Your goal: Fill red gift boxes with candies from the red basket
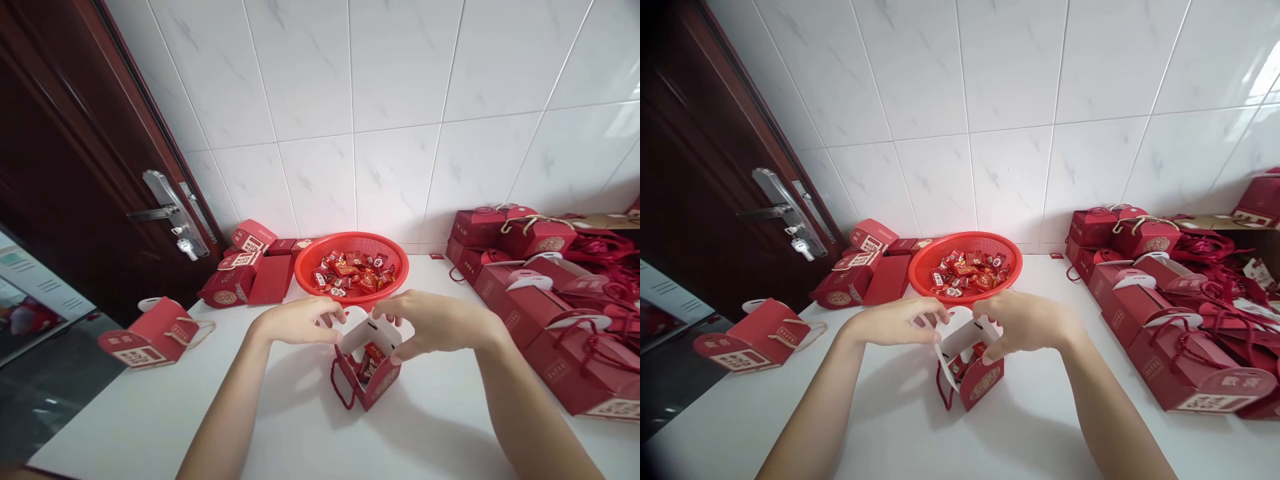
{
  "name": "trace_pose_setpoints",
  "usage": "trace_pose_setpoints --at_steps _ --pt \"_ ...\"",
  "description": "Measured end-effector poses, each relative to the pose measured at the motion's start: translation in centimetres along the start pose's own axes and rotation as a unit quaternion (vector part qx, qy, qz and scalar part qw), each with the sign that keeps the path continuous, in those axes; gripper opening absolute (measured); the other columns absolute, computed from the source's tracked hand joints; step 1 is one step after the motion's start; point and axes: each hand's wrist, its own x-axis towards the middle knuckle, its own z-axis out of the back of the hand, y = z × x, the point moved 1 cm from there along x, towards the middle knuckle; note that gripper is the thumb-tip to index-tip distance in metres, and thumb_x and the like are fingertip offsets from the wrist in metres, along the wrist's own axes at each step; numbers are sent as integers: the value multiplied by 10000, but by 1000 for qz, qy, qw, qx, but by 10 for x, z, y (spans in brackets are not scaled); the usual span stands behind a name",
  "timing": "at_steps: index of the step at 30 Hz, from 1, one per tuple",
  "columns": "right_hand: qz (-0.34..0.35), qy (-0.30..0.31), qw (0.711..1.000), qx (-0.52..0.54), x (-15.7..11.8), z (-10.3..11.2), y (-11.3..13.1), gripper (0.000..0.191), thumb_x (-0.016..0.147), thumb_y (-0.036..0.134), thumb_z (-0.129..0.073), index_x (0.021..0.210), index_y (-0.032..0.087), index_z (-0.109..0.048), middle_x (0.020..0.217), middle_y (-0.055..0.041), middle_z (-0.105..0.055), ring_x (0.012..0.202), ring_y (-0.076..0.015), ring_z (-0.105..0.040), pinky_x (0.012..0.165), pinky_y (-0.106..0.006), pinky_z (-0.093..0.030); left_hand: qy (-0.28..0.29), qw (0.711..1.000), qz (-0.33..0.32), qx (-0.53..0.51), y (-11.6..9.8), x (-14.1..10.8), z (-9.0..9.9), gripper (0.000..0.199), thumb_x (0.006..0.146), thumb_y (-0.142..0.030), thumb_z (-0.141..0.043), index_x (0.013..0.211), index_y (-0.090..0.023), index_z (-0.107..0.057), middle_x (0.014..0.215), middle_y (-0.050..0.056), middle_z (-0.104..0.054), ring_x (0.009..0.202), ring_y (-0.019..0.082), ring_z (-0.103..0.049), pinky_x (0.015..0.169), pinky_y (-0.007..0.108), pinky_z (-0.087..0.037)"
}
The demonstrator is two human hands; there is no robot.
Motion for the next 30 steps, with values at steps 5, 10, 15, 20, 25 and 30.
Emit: trace_pose_setpoints --at_steps 5,10,15,20,25,30 --pt "-47 -48 997 -28 2 -24 2 402 782 305 -687 1175 250 -620 980 -64 -712 848 -262 -672 665 -325 -498 38 997 -74 9 -5 -7 -2 321 689 -247 -744 998 -234 -658 1116 1 -671 1086 211 -602 909 268 -457" --pt "-67 -94 993 -20 -8 -50 -5 593 883 373 -617 1437 269 -432 1136 -103 -694 824 -248 -686 746 -369 -523 69 991 -115 28 -12 -2 -10 243 730 -266 -747 964 -238 -686 1067 -7 -679 1037 198 -609 906 263 -453" --pt "-4 -172 984 42 -18 -69 -13 607 938 501 -567 1491 322 -394 1500 -138 -465 1151 -282 -638 934 -445 -533 62 991 -107 48 -12 1 -11 493 784 -326 -740 1268 -380 -658 1396 16 -539 1284 250 -510 997 307 -427" --pt "29 -202 964 168 -18 -80 -14 395 954 562 -521 1153 256 -674 1449 -123 -528 1463 -315 -356 1003 -419 -508 50 994 -89 28 -8 1 -9 602 757 -453 -774 1329 -318 -645 1480 61 -523 1340 300 -492 1022 334 -425" --pt "10 -221 911 347 -20 -83 -19 454 939 573 -544 707 182 -550 1362 -139 -595 1188 -282 -623 953 -403 -527 55 996 -75 1 -1 4 -6 851 671 -478 -824 1441 -267 -531 1475 67 -545 1224 270 -585 941 278 -469" --pt "12 -208 914 348 -22 -91 -25 418 872 491 -686 669 192 -474 1230 -110 -664 1091 -248 -652 972 -393 -506 2 998 -54 40 5 15 -9 701 753 -424 -726 1406 -234 -557 1323 67 -647 1057 244 -643 815 263 -480"
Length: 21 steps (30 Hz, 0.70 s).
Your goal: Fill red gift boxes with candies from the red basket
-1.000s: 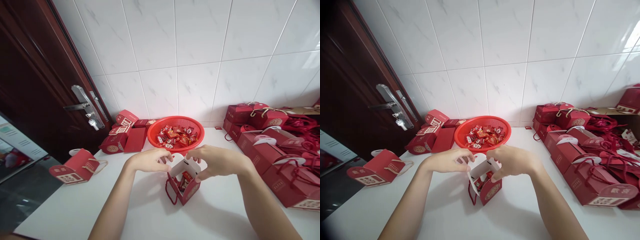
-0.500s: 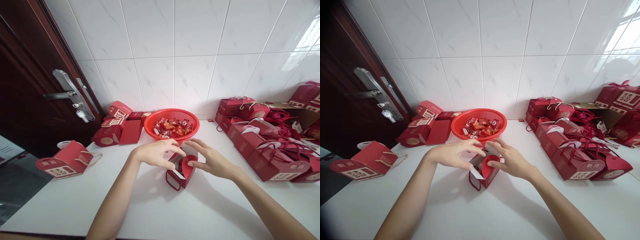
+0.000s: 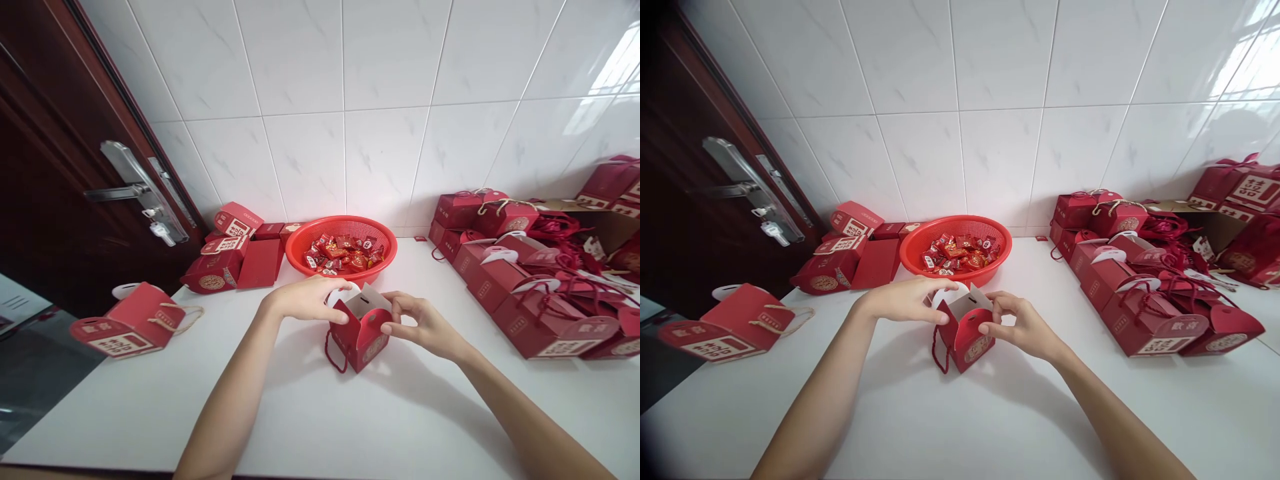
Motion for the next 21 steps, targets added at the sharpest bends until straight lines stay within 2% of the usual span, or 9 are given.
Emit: trace_pose_setpoints --at_steps 3,5,7,10,12,14,16,18,21 --pt "36 -47 998 -14 0 -3 -6 284 901 495 -641 895 215 -597 1162 -92 -685 1069 -249 -653 971 -426 -510 13 1000 -10 -7 0 5 -2 633 798 -395 -662 1399 -231 -548 1287 48 -654 1031 230 -642 823 271 -475" --pt "60 -70 995 -32 0 -4 -8 336 926 489 -604 1170 259 -604 1271 -93 -650 1111 -257 -641 971 -445 -517 22 1000 -11 -9 -2 7 -2 627 809 -388 -648 1403 -221 -537 1339 51 -626 1065 235 -629 845 279 -470" --pt "67 -66 993 -66 0 -6 -10 401 931 477 -603 1286 293 -588 1346 -91 -619 1269 -294 -563 1020 -467 -490 26 1000 3 -8 -3 7 -2 649 808 -397 -652 1416 -209 -523 1401 64 -589 1106 249 -613 853 285 -469" --pt "55 -46 996 -60 -1 -6 -9 259 931 477 -603 1017 249 -692 1275 -99 -662 1382 -333 -464 1050 -477 -463 29 999 16 -7 -2 8 -3 690 793 -425 -677 1429 -220 -508 1429 63 -573 1149 265 -597 868 293 -467" --pt "36 -36 999 0 -1 -6 -9 335 941 486 -582 757 209 -623 1265 -105 -669 1292 -328 -554 1000 -455 -497 32 999 14 -3 -1 9 -4 675 795 -427 -676 1420 -229 -517 1432 58 -574 1188 277 -578 906 305 -458" --pt "19 -32 998 40 -2 -6 -10 439 934 489 -593 622 195 -499 1258 -108 -674 1189 -310 -625 943 -431 -526 29 999 14 1 1 12 -7 648 803 -407 -666 1409 -231 -524 1442 60 -565 1241 290 -545 953 324 -442" --pt "20 -41 999 16 -2 -7 -11 413 895 469 -654 627 205 -482 1169 -109 -707 1203 -316 -613 930 -433 -530 19 1000 18 0 2 14 -11 686 790 -379 -676 1434 -238 -489 1473 71 -531 1303 306 -498 989 344 -428" --pt "49 -56 996 -51 -3 -8 -12 265 870 412 -694 751 222 -553 1132 -107 -715 1241 -315 -586 928 -440 -527 6 1000 28 0 1 16 -15 801 760 -355 -702 1496 -258 -400 1503 91 -490 1335 325 -470 987 359 -432" --pt "158 -65 973 -153 -5 -12 -12 112 902 310 -655 922 236 -574 1218 -124 -685 1184 -283 -621 931 -442 -522 -2 999 47 9 -2 17 -18 951 720 -329 -728 1554 -290 -275 1460 121 -510 1270 352 -527 906 361 -466"
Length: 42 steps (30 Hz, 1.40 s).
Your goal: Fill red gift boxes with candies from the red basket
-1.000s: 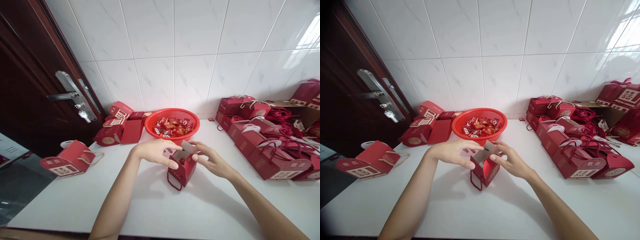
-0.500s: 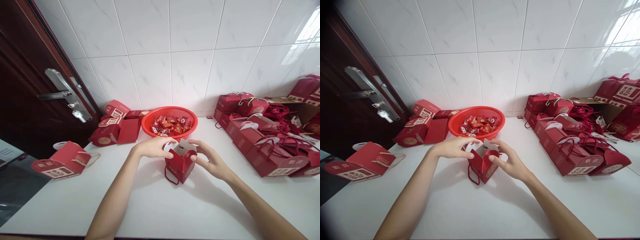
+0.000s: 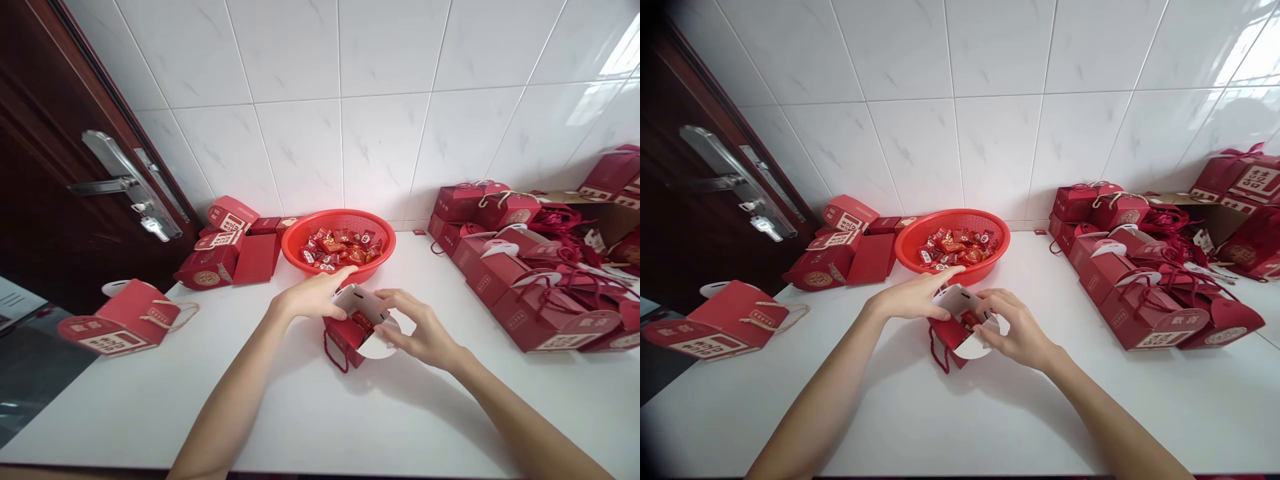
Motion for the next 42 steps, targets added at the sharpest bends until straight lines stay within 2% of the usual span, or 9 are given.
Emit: trace_pose_setpoints --at_steps 6,11,16,20,28,33,36,39,42 --pt "142 14 988 -66 -2 -7 2 159 942 296 -589 1085 228 -587 934 -94 -701 1176 -283 -614 968 -448 -499 13 1000 8 3 0 1 0 957 720 -361 -731 1541 -252 -253 1090 92 -642 937 295 -647 713 322 -485" --pt "93 56 991 -73 -2 -8 -1 291 964 394 -565 1189 212 -596 792 -59 -655 1188 -292 -597 988 -451 -484 16 999 -20 -37 3 -4 8 718 740 -418 -730 1373 -236 -446 1103 69 -636 987 253 -629 789 315 -497" --pt "71 41 996 -32 -2 -12 -4 243 980 463 -534 979 232 -611 953 -95 -709 1210 -279 -582 990 -441 -476 47 997 -56 -28 -4 -12 13 352 757 -477 -720 975 -212 -642 1079 43 -662 984 226 -627 770 277 -483" --pt "68 13 997 22 -2 -11 -4 401 988 580 -436 822 234 -554 1123 -107 -706 1158 -271 -601 976 -450 -475 91 993 -74 25 -5 -10 8 380 786 -504 -695 1051 -231 -698 1108 42 -674 1001 228 -615 769 267 -455" --pt "-93 -42 994 29 0 -14 -19 372 874 477 -657 1143 238 -563 1218 -102 -658 1138 -263 -624 993 -458 -497 97 992 -70 -47 -2 -6 5 474 934 -599 -452 898 -186 -681 879 16 -659 775 171 -563 657 261 -394" --pt "-196 -34 976 93 2 -21 -32 391 882 542 -597 1106 222 -602 1201 -97 -670 1135 -255 -637 993 -458 -515 76 994 -75 -6 -7 -3 0 331 795 -444 -681 1060 -246 -666 965 10 -646 814 185 -558 665 257 -404" --pt "-240 -5 961 135 3 -18 -43 330 940 401 -480 1183 243 -638 1272 -89 -666 1187 -242 -625 1004 -448 -512 75 993 -86 -17 -5 2 -3 313 781 -378 -687 1069 -256 -670 1016 14 -657 870 201 -565 704 267 -421" --pt "-231 37 962 137 2 -19 -55 376 861 257 -516 1205 243 -666 1266 -87 -680 1144 -248 -655 965 -445 -536 77 991 -93 -53 -1 5 -4 317 765 -342 -702 1071 -265 -682 1119 9 -672 978 219 -578 786 278 -439" --pt "-184 45 980 66 1 -22 -59 231 828 239 -565 989 221 -730 1187 -96 -707 1195 -286 -626 998 -474 -508 73 991 -89 -67 2 4 -4 328 764 -329 -703 1089 -287 -689 1197 -1 -666 1070 235 -573 846 286 -441"
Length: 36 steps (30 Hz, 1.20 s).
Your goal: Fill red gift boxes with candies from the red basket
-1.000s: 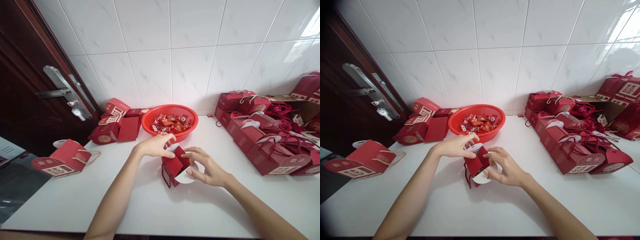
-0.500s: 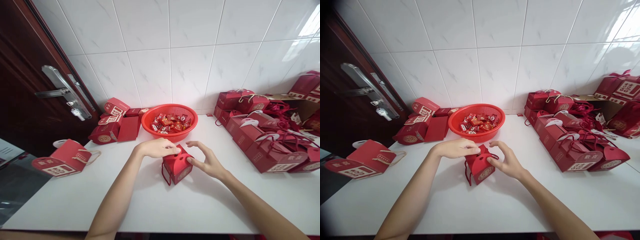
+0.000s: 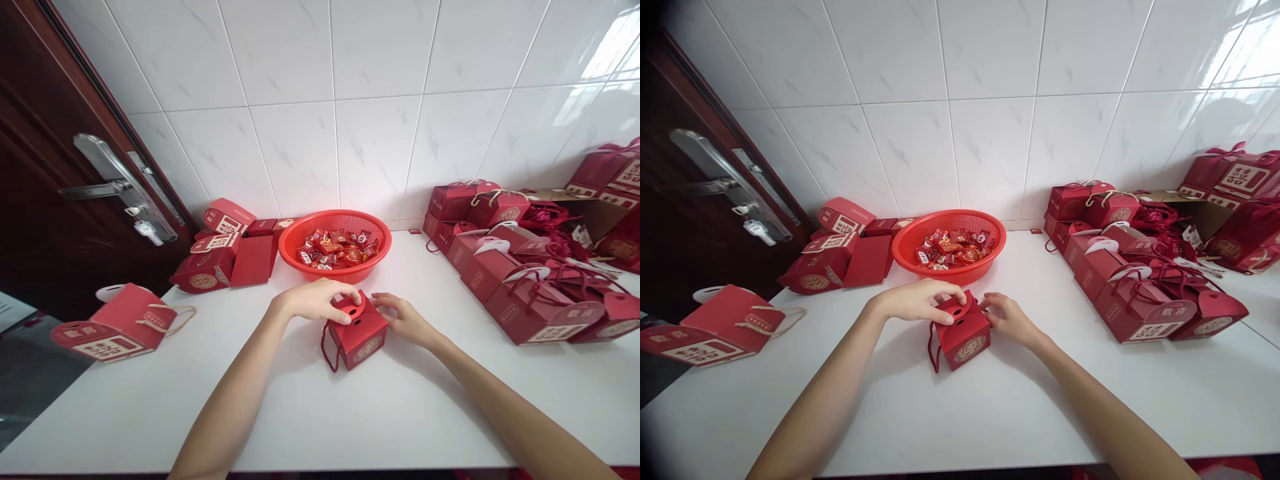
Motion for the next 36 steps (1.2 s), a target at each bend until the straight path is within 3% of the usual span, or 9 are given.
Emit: trace_pose_setpoints --at_steps 2,9,13,16,18,24,28,33,36 --pt "11 -13 1000 -18 0 -2 1 176 847 276 -580 943 217 -716 1140 -92 -717 1173 -285 -634 1006 -482 -497 -1 1000 17 14 -2 -3 0 359 780 -359 -690 1135 -308 -685 1175 2 -669 1040 236 -586 819 285 -453" --pt "45 40 993 105 2 -6 11 352 826 329 -644 1151 194 -637 1175 -103 -714 1057 -242 -675 942 -423 -526 54 993 107 15 -12 -13 -1 596 800 -457 -653 1375 -351 -535 982 6 -673 641 150 -609 591 249 -455" --pt "-18 -4 996 83 2 3 11 246 752 315 -688 952 171 -693 786 -27 -708 756 -200 -658 772 -365 -533 45 995 80 25 -10 -10 0 613 801 -481 -672 1389 -379 -533 1235 33 -667 982 238 -665 795 304 -510" --pt "-34 -46 983 174 1 20 15 292 732 339 -714 979 185 -681 650 27 -624 685 -178 -639 749 -354 -524 22 998 55 34 -6 -5 -1 641 817 -499 -669 1429 -386 -515 1486 30 -525 1312 309 -512 1013 383 -444" --pt "-29 -78 964 254 0 33 20 350 726 362 -737 1031 206 -663 635 39 -597 681 -174 -640 768 -365 -529 2 999 31 24 -5 0 -4 634 825 -472 -669 1432 -352 -529 1495 42 -518 1354 314 -478 1063 394 -411" --pt "18 -168 940 295 -6 57 35 298 719 408 -760 950 246 -664 689 9 -601 680 -172 -609 732 -372 -524 -82 984 40 -152 -6 17 -20 706 739 -344 -762 1404 -235 -552 1326 121 -626 834 225 -688 662 325 -540" --pt "56 -189 941 275 -10 58 43 258 731 406 -770 910 244 -678 720 -3 -617 682 -164 -582 715 -362 -518 -169 954 33 -246 -19 12 -15 641 705 -260 -802 1310 -190 -601 1390 157 -562 680 124 -640 673 329 -552" --pt "88 -162 963 195 -17 52 64 294 808 444 -732 990 224 -663 792 -31 -660 761 -183 -619 679 -333 -516 -209 888 -85 -400 -42 -7 -2 487 783 -363 -761 1213 -190 -612 1379 132 -556 1006 223 -677 922 430 -551" --pt "104 -125 978 134 -19 42 80 314 852 428 -693 1083 229 -620 776 -9 -655 740 -172 -624 685 -325 -517 -194 877 -131 -420 -54 -14 -6 490 789 -406 -758 1215 -217 -607 1437 119 -514 1256 311 -568 1003 467 -511"
